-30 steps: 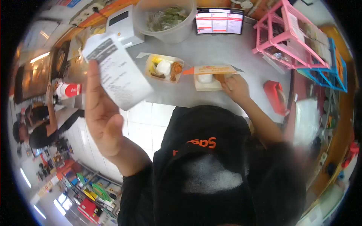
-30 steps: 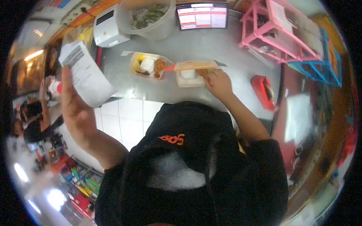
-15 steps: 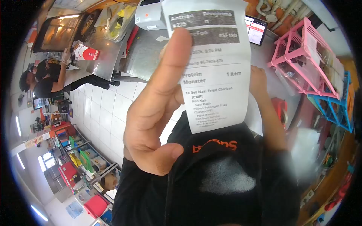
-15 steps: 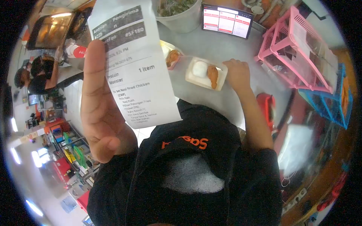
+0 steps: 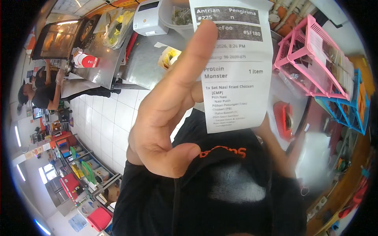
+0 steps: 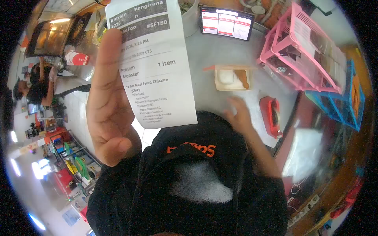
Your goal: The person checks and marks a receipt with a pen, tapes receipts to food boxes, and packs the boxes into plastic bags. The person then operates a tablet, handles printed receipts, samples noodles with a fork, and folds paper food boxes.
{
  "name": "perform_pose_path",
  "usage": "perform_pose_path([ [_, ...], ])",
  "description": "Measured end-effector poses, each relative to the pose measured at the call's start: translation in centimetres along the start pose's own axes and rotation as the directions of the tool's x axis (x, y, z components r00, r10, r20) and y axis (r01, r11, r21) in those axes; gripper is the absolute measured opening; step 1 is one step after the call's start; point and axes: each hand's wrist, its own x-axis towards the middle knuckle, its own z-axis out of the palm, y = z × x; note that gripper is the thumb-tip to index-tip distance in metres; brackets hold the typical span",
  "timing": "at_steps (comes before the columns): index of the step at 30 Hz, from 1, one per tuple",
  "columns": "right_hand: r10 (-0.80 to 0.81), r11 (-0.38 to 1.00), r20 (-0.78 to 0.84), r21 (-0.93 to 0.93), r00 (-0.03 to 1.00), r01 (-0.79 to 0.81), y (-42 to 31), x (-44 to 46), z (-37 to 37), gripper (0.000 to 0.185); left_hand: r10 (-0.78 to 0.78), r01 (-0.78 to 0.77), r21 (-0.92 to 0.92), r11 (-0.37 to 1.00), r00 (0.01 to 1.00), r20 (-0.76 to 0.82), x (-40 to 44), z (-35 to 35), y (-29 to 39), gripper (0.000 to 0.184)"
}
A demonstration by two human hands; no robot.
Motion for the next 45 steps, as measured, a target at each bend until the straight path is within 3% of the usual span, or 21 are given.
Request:
perform_pose_path([
  [1, 0.107, 0.991, 0.118, 0.065, 0.987, -0.116, 1.6, -2.4, 1.3, 0.045, 0.003, -0.001, -0.018, 1.0, 0.998, 0.069, 0.2, -0.4, 0.1, 0.092],
  [4, 0.282, 0.943, 0.366, 0.064, 0.887, -0.326, 1.5, -4.4, -0.3, 0.047, 0.016, -0.015, -0.026, 1.0, 0.999, 0.04, 1.0, -1.2, -0.7, 0.092],
  [7, 0.481, 0.831, 0.662, -0.136, 0.575, -0.539, -2.9, -2.9, -4.4, 0.051, 0.33, -0.321, -0.187, 0.929, 0.944, 0.017, 1.7, -4.1, -2.2, 0.109],
  [9, 0.541, 0.781, 0.722, -0.24, 0.431, -0.577, -4.2, -1.4, -5.4, 0.052, 0.295, -0.294, -0.04, 0.955, 0.924, 0.244, 1.4, -7.0, -0.2, 0.096],
  [10, 0.421, 0.857, 0.776, -0.171, 0.47, -0.486, -4.6, -0.3, -5.6, 0.052, 0.279, -0.296, 0.01, 0.955, 0.908, 0.312, 1.2, -8.0, 0.7, 0.091],
  [11, 0.294, 0.917, 0.819, -0.095, 0.492, -0.388, -5.3, 0.9, -5.7, 0.051, 0.181, -0.178, -0.031, 0.984, 0.966, 0.182, 0.6, -8.1, 1.5, 0.092],
  [13, 0.31, 0.914, 0.777, -0.084, 0.548, -0.397, -11.0, 4.9, -4.7, 0.052, 0.086, -0.082, -0.091, 0.992, 0.995, 0.042, 0.0, -10.1, 2.6, 0.093],
  [17, 0.113, 0.938, 0.495, 0.234, 0.862, -0.257, -16.8, 13.5, -0.1, 0.046, 0.278, -0.291, 0.05, 0.955, 0.943, 0.183, -1.6, -15.7, 3.9, 0.096],
  [18, 0.097, 0.932, 0.422, 0.278, 0.902, -0.231, -17.9, 16.4, 1.7, 0.04, 0.248, -0.247, -0.021, 0.969, 0.963, 0.11, -2.6, -16.7, 4.0, 0.095],
  [20, -0.08, 0.971, 0.293, 0.239, 0.953, 0.008, -18.0, 23.8, 4.0, 0.029, 0.215, -0.212, -0.095, 0.973, 0.976, 0.017, -3.9, -18.9, 4.9, 0.095],
  [23, -0.188, 0.975, 0.152, 0.149, 0.97, 0.165, -19.4, 33.8, 9.2, 0.021, 0.182, -0.182, -0.002, 0.983, 0.983, -0.023, -5.2, -22.8, 6.7, 0.095],
  [25, -0.231, 0.972, 0.182, 0.093, 0.956, 0.217, -19.2, 39.0, 12.2, 0.02, 0.359, -0.365, 0.08, 0.928, 0.93, 0.084, -6.1, -25.7, 6.4, 0.095],
  [26, -0.167, 0.967, 0.275, -0.142, 0.947, 0.212, -18.3, 41.1, 13.3, 0.023, 0.419, -0.431, 0.108, 0.896, 0.901, 0.116, -6.7, -26.8, 6.5, 0.094],
  [27, -0.081, 0.904, 0.347, -0.37, 0.934, 0.216, -17.0, 42.8, 14.4, 0.027, 0.364, -0.36, 0.119, 0.925, 0.931, -0.013, -7.8, -26.9, 6.8, 0.102],
  [29, -0.041, 0.873, 0.406, -0.429, 0.913, 0.23, -13.7, 45.3, 15.9, 0.026, 0.312, -0.296, 0.118, 0.948, 0.936, -0.161, -9.1, -28.2, 7.1, 0.109],
  [32, 0.111, 0.799, 0.5, -0.559, 0.859, 0.221, -10.3, 45.2, 16.2, 0.026, 0.366, -0.341, 0.156, 0.927, 0.913, -0.178, -10.1, -30.2, 7.7, 0.109],
  [35, 0.21, 0.746, 0.539, -0.628, 0.816, 0.222, -8.6, 44.6, 15.9, 0.026, 0.238, -0.239, 0.018, 0.971, 0.954, -0.181, -11.1, -31.4, 8.3, 0.096],
  [38, 0.269, 0.713, 0.552, -0.665, 0.789, 0.223, -7.4, 44.6, 15.6, 0.025, 0.318, -0.324, 0.007, 0.946, 0.927, -0.197, -11.0, -33.0, 8.0, 0.096],
  [41, 0.317, 0.696, 0.562, -0.685, 0.764, 0.216, -6.5, 44.3, 15.1, 0.025, 0.421, -0.416, 0.16, 0.895, 0.907, -0.002, -11.1, -35.1, 8.3, 0.096],
  [44, 0.339, 0.689, 0.565, -0.694, 0.752, 0.21, -5.6, 44.2, 14.5, 0.025, 0.401, -0.397, 0.173, 0.901, 0.916, 0.012, -11.0, -35.7, 8.0, 0.095],
  [45, 0.336, 0.69, 0.566, -0.692, 0.753, 0.213, -5.3, 44.2, 14.3, 0.025, 0.466, -0.458, 0.222, 0.861, 0.885, 0.016, -10.9, -35.9, 6.9, 0.094],
])
